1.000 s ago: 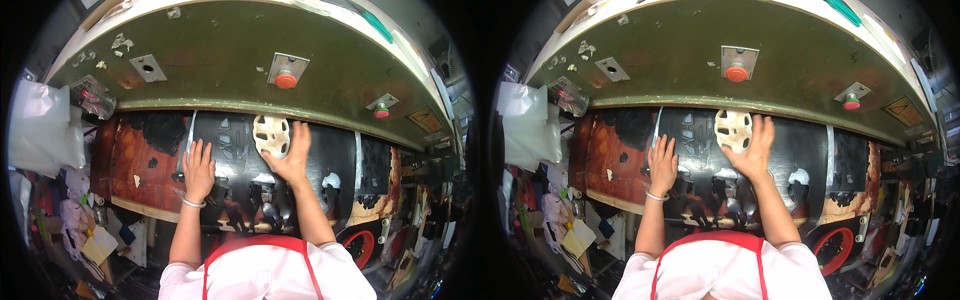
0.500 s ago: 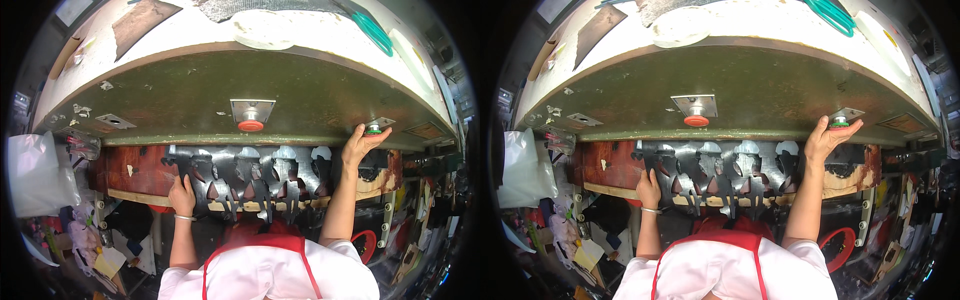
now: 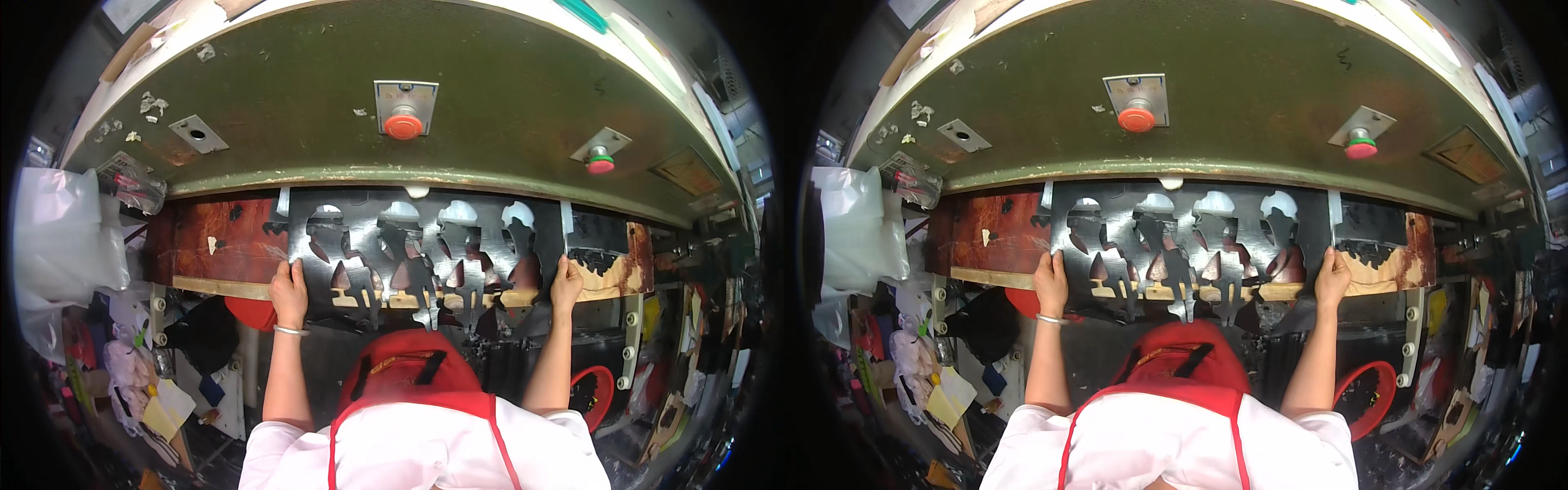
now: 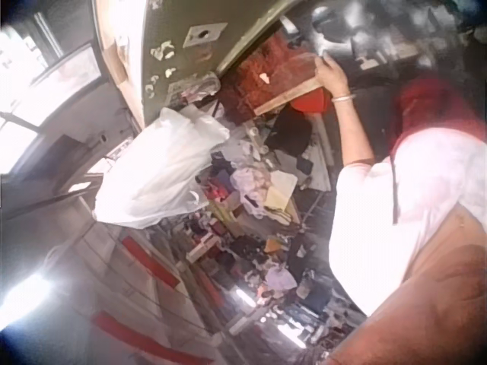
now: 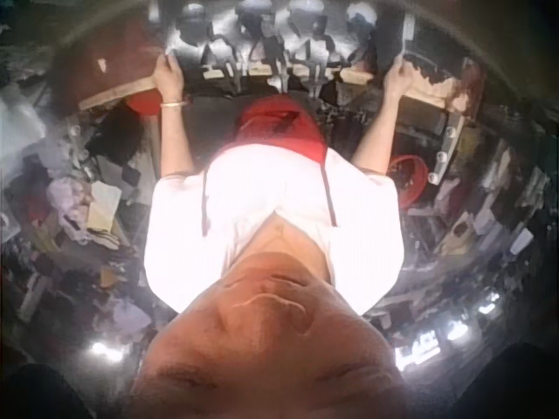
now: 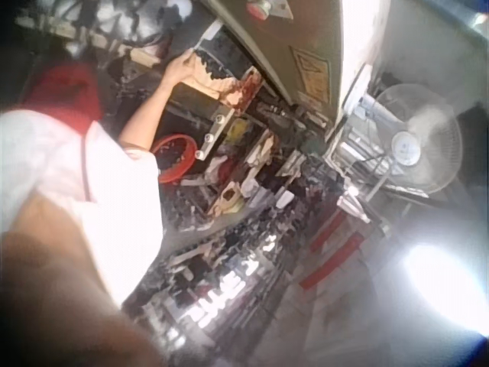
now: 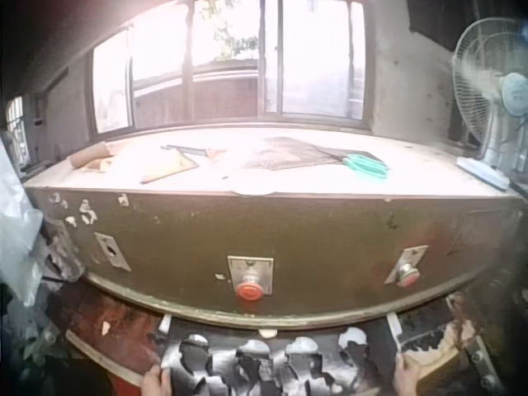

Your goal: The person operates a hydraulic press to cut shapes from black rubber sheets using a white template. They place the template, press the sheet, remove cut pieces, and repeat the cycle.

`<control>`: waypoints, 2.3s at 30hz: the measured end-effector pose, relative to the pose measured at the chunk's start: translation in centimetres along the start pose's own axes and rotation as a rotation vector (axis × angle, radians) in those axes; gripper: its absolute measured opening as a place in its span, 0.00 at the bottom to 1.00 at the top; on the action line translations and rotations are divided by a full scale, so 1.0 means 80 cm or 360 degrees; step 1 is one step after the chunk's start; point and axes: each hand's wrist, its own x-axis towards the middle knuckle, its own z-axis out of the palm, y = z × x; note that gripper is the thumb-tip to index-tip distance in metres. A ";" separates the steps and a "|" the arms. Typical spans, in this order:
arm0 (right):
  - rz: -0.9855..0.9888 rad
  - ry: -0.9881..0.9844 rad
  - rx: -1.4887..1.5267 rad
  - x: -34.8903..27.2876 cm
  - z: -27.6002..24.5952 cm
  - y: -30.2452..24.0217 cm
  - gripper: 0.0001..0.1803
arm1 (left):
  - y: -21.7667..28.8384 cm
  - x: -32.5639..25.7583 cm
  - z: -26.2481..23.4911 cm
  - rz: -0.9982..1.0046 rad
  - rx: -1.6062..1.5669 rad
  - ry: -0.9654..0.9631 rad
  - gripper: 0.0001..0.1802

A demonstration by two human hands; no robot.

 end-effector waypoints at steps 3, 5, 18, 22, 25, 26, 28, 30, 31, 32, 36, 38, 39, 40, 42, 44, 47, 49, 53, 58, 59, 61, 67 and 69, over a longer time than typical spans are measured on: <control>-0.0149 0.0214 -0.0227 -0.040 -0.020 -0.006 0.19 | -0.008 -0.027 -0.016 0.0044 -0.0247 -0.0023 0.14; 0.0182 0.0163 -0.0148 -0.060 -0.044 -0.022 0.16 | -0.011 -0.054 -0.039 -0.0133 -0.0254 -0.0186 0.15; -0.0709 -0.0874 -0.0521 -0.143 0.176 -0.262 0.62 | -0.014 -0.148 -0.104 -0.0290 0.0184 -0.0510 0.24; -0.0824 -0.0836 -0.0428 -0.187 0.152 -0.250 0.61 | -0.024 -0.200 -0.114 -0.0323 0.0118 -0.0382 0.21; -0.0748 -0.0898 -0.0407 -0.208 0.138 -0.244 0.62 | -0.035 -0.226 -0.120 -0.0308 0.0115 -0.0409 0.20; -0.0729 -0.0908 -0.0441 -0.211 0.134 -0.244 0.63 | -0.038 -0.232 -0.123 -0.0281 0.0081 -0.0403 0.19; -0.0539 -0.0917 -0.0046 -0.208 0.122 -0.244 0.63 | -0.043 -0.241 -0.129 -0.0187 0.0039 -0.0393 0.15; 0.0095 -0.1134 0.0900 -0.194 0.101 -0.243 0.60 | -0.046 -0.249 -0.136 -0.0128 -0.0015 -0.0387 0.14; 0.0275 -0.1164 0.1205 -0.183 0.085 -0.241 0.60 | -0.048 -0.252 -0.139 -0.0046 -0.0051 -0.0373 0.13; 0.0429 -0.1174 0.1346 -0.175 0.070 -0.239 0.60 | -0.049 -0.255 -0.141 -0.0057 -0.0031 -0.0380 0.12; 0.0167 -0.0951 0.1160 -0.171 0.023 -0.231 0.59 | -0.053 -0.261 -0.143 -0.0030 -0.0066 -0.0335 0.10; 0.0128 -0.0843 0.1079 -0.174 0.008 -0.226 0.57 | -0.054 -0.261 -0.140 -0.0019 -0.0076 -0.0326 0.10; 0.0095 -0.0804 0.1074 -0.174 0.002 -0.223 0.57 | -0.054 -0.259 -0.139 -0.0039 -0.0107 -0.0335 0.11; 0.0145 -0.0773 0.0990 -0.173 -0.002 -0.220 0.54 | -0.054 -0.258 -0.138 -0.0035 -0.0130 -0.0333 0.11; -0.0012 -0.0762 0.0704 -0.169 -0.006 -0.215 0.53 | -0.053 -0.254 -0.136 -0.0031 -0.0139 -0.0338 0.12; 0.0057 -0.0796 0.0678 -0.165 -0.002 -0.211 0.50 | -0.051 -0.247 -0.134 -0.0005 -0.0102 -0.0335 0.12; -0.0267 -0.0709 -0.0238 -0.163 0.020 -0.207 0.51 | -0.047 -0.234 -0.130 -0.0054 -0.0044 -0.0383 0.14; -0.0522 -0.0601 -0.0299 -0.155 0.051 -0.203 0.50 | -0.043 -0.222 -0.124 -0.0066 0.0015 -0.0399 0.15; -0.0633 -0.0488 -0.0337 -0.113 0.112 -0.192 0.51 | -0.032 -0.191 -0.107 -0.0100 0.0048 -0.0359 0.18; -0.0587 -0.0595 -0.0174 -0.052 0.135 -0.184 0.57 | -0.016 -0.135 -0.083 -0.0125 0.0041 -0.0327 0.20; -0.0585 -0.0593 -0.0060 -0.039 0.133 -0.187 0.57 | -0.012 -0.123 -0.077 -0.0114 0.0049 -0.0310 0.20; -0.0393 -0.0265 -0.0078 -0.007 0.120 -0.196 0.50 | -0.007 -0.099 -0.066 -0.0117 0.0076 -0.0297 0.20; -0.0756 0.0565 -0.0387 0.123 0.078 -0.229 0.48 | 0.011 -0.030 -0.034 -0.0044 0.0118 -0.0224 0.21; -0.0714 0.0609 -0.0549 0.135 0.095 -0.228 0.54 | 0.016 -0.002 -0.024 -0.0108 0.0222 -0.0271 0.23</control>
